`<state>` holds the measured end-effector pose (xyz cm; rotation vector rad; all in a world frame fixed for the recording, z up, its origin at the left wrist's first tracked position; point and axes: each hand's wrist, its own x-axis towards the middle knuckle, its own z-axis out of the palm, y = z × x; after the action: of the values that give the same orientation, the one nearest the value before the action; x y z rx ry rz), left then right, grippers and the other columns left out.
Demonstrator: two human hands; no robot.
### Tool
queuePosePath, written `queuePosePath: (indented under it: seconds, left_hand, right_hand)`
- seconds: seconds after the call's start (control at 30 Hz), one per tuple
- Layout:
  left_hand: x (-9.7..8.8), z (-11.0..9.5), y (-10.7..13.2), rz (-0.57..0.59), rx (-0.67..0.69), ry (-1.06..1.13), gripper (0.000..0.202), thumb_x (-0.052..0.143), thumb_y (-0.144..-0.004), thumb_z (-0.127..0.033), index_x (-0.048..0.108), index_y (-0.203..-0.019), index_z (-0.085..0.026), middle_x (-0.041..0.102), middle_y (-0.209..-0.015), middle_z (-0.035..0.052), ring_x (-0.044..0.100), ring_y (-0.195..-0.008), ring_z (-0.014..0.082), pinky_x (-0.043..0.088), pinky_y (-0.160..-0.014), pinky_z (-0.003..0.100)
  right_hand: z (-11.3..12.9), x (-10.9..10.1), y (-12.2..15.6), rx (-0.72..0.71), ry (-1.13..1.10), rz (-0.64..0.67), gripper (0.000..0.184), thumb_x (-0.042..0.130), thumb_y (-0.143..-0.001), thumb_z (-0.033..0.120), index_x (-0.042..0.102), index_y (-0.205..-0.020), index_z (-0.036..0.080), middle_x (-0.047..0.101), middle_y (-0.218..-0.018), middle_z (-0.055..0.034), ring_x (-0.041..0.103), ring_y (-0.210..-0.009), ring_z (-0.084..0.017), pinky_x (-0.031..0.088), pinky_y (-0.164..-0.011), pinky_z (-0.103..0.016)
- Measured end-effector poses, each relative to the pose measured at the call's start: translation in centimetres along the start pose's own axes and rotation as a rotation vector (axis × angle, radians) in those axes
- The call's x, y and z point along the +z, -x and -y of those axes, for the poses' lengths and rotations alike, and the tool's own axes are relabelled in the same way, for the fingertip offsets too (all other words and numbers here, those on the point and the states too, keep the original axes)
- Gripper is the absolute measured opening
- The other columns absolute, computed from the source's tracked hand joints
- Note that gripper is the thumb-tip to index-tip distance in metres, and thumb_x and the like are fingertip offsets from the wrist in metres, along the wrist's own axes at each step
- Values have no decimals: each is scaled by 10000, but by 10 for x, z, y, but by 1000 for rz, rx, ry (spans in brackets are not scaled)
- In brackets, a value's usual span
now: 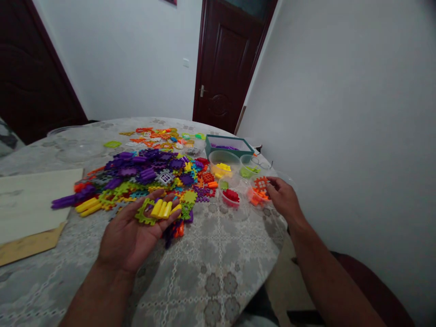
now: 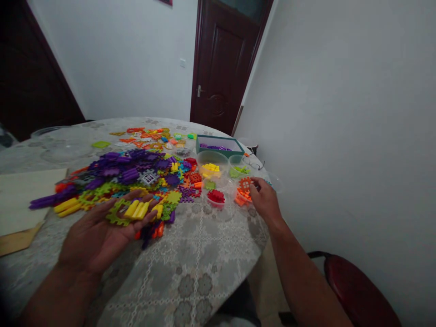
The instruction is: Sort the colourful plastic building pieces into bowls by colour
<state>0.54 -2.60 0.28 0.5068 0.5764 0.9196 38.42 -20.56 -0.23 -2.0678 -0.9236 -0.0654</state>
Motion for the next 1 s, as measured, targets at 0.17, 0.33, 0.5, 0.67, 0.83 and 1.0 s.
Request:
queuePosePath:
  seconds: [0.17,0.33,0.5,0.67,0.83,1.0]
  left_hand:
    - [2,0,4,-1,-36,49,359,576,-952,-252,702,-1254,-104,731,-1260,234,716,-1192,378,636,-931,605]
    - [3,1,7,1,-85,95,348,562,-969,-278,693,-1224,-81,745,-1195,231,744,-1117,361,633,-934,565]
    - [4,3,8,25,-110,122,351,580,-970,-282,689,-1238,-84,743,-1197,233,756,-1071,348,632,-927,544]
    - [3,7,6,113,-133,132,334,524,-986,-192,697,-1250,-84,766,-1054,180,763,-890,258,654,-812,425]
    - [-2,9,3,129,-120,91,272,526,-975,-152,719,-1151,-81,767,-999,167,757,-861,249,650,-787,401]
    - [-1,8,6,93,-161,93,241,576,-979,-205,700,-1157,-101,764,-1042,178,773,-938,277,640,-905,466]
  right_hand:
    - [-6,5,-5,-206,291,-96,457,503,-928,316,702,-1291,121,760,-1153,-180,722,-1035,-297,562,-987,-495]
    - [47,35,27,-515,163,-35,327,499,-1000,291,706,-1232,191,736,-1205,-153,703,-1102,-288,560,-1033,-498]
    - [128,75,83,-762,-95,315,320,562,-1042,255,636,-1353,258,671,-1368,-116,668,-1222,-255,592,-1023,-450]
    - [172,115,105,-879,-38,552,477,659,-1001,266,539,-1463,247,580,-1488,-133,617,-1312,-275,602,-1026,-438]
    - [177,132,98,-884,1,547,267,542,-1046,195,626,-1296,231,674,-1311,-117,670,-1172,-233,590,-967,-378]
    - [178,110,78,-704,-188,586,142,567,-1034,243,685,-1110,219,741,-950,-36,683,-839,-174,536,-778,-290]
